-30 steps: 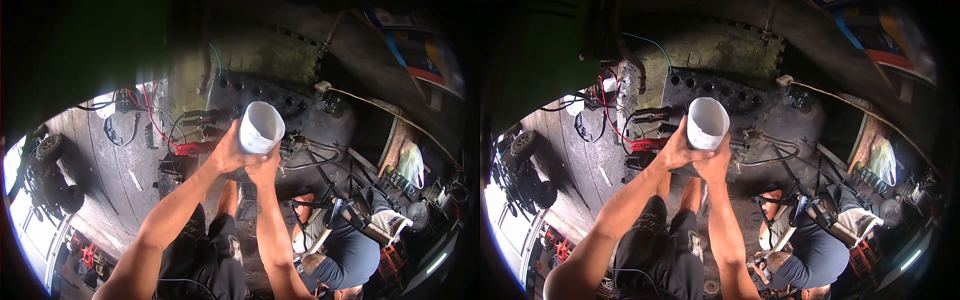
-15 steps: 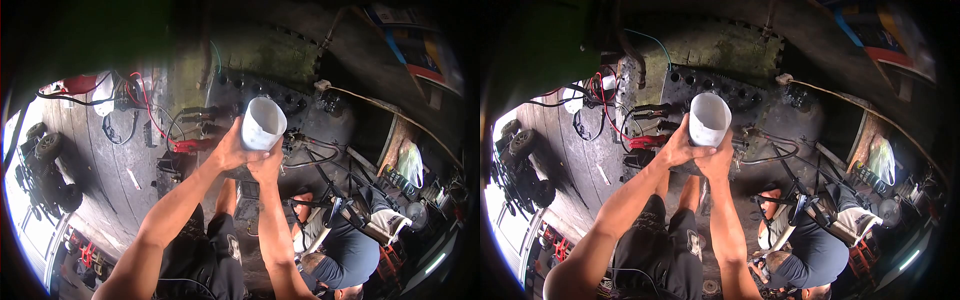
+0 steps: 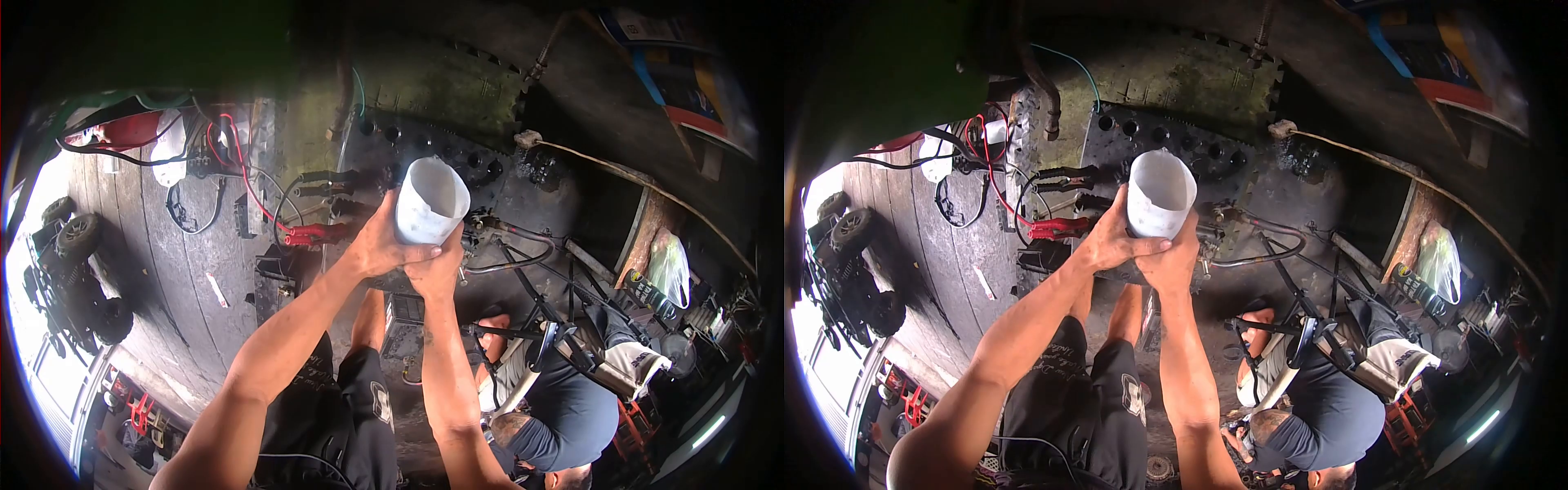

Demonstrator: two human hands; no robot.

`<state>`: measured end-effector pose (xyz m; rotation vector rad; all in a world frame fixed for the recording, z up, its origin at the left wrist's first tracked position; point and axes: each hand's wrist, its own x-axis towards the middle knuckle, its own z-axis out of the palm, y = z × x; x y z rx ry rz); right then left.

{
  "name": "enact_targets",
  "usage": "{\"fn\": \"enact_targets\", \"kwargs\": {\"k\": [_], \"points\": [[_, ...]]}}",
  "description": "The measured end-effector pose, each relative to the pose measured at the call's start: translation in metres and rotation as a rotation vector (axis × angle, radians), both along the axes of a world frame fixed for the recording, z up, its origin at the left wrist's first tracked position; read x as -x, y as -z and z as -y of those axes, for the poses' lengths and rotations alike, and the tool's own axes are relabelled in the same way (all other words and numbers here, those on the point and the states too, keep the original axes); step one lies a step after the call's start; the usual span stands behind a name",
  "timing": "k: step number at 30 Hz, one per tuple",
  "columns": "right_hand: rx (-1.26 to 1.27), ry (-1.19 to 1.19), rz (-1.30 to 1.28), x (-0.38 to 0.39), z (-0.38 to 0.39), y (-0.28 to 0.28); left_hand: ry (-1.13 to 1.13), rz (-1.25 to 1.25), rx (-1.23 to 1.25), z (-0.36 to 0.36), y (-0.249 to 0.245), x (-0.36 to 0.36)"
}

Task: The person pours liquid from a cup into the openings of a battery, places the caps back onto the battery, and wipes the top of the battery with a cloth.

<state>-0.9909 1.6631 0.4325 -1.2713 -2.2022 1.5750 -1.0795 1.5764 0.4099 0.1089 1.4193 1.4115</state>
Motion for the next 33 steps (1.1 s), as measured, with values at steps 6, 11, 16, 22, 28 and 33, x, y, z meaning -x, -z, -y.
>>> {"fn": "enact_targets", "kwargs": {"k": [6,11,16,22,28,33], "points": [[-0.002,-0.002,0.008,-0.002,0.0,-0.001,-0.001,-0.011,0.009,0.0,-0.001,-0.001],[0.003,0.008,0.009,-0.004,0.001,0.002,-0.004,0.004,0.004,0.0,-0.003,-0.001],[-0.047,0.003,-0.11,-0.009,0.0,0.003,0.059,-0.069,-0.018,0.002,-0.009,0.0],[-0.022,0.027,-0.261,-0.018,-0.011,0.005,0.18,-0.221,-0.164,0.001,-0.027,0.002],[-0.017,-0.044,-0.358,-0.011,-0.043,-0.02,0.123,-0.205,-0.352,-0.007,-0.041,0.002],[-0.101,-0.308,-0.395,0.009,-0.093,-0.048,-0.124,-0.113,-0.437,-0.016,-0.066,-0.001]]}}
